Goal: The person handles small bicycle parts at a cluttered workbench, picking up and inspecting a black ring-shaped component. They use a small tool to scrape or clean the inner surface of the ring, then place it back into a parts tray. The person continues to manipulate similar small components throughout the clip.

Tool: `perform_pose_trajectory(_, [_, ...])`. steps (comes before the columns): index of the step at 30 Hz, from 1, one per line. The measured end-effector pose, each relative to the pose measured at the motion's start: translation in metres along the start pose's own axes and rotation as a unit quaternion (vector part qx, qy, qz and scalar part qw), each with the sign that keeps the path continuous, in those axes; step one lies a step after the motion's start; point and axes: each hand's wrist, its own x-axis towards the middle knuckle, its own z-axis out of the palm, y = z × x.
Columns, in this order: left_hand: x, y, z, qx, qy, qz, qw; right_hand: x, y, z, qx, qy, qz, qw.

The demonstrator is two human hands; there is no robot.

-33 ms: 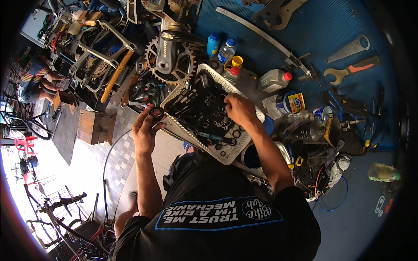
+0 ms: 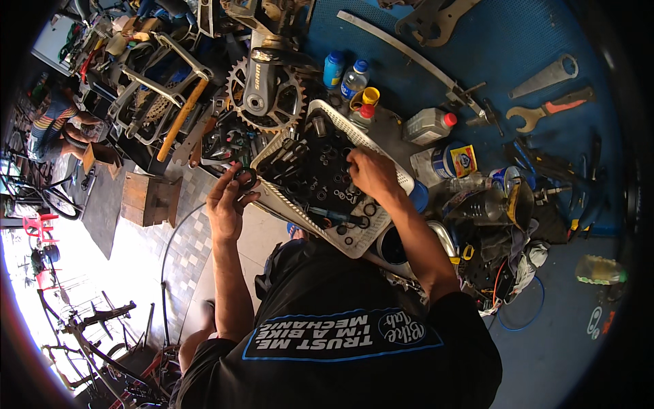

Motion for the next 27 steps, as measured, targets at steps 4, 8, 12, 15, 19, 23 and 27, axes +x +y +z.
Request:
perform_pose_trajectory(4, [0.002,-0.003,0.000,-0.005,-0.005,0.003,1.000,0.012,-0.020,0.010,-0.017,-0.111,0.009,0.994])
perform_pose_trajectory(8, [0.000,0.001,0.005,-0.011,-0.009,0.006,1.000,0.026,-0.017,0.039,-0.042,-0.083,0.016,0.996])
perform_pose_trajectory(12, [-0.002,-0.001,-0.001,-0.016,-0.002,0.009,1.000,0.030,-0.013,0.052,-0.048,-0.064,0.001,0.997])
perform_pose_trajectory(15, [-0.004,-0.002,-0.003,-0.013,0.005,0.008,1.000,0.030,-0.012,0.050,-0.026,-0.071,0.012,0.997])
perform_pose_trajectory(19, [-0.002,-0.003,-0.004,-0.012,-0.002,0.003,1.000,0.031,0.000,0.058,-0.002,-0.027,0.023,0.999])
perform_pose_trajectory(23, [-0.001,-0.003,-0.005,-0.017,-0.005,0.010,1.000,0.025,-0.012,0.036,0.056,-0.045,0.042,0.997])
perform_pose_trajectory(27, [0.000,-0.002,-0.004,-0.015,-0.004,0.007,1.000,0.019,-0.006,0.030,0.050,-0.058,0.039,0.996])
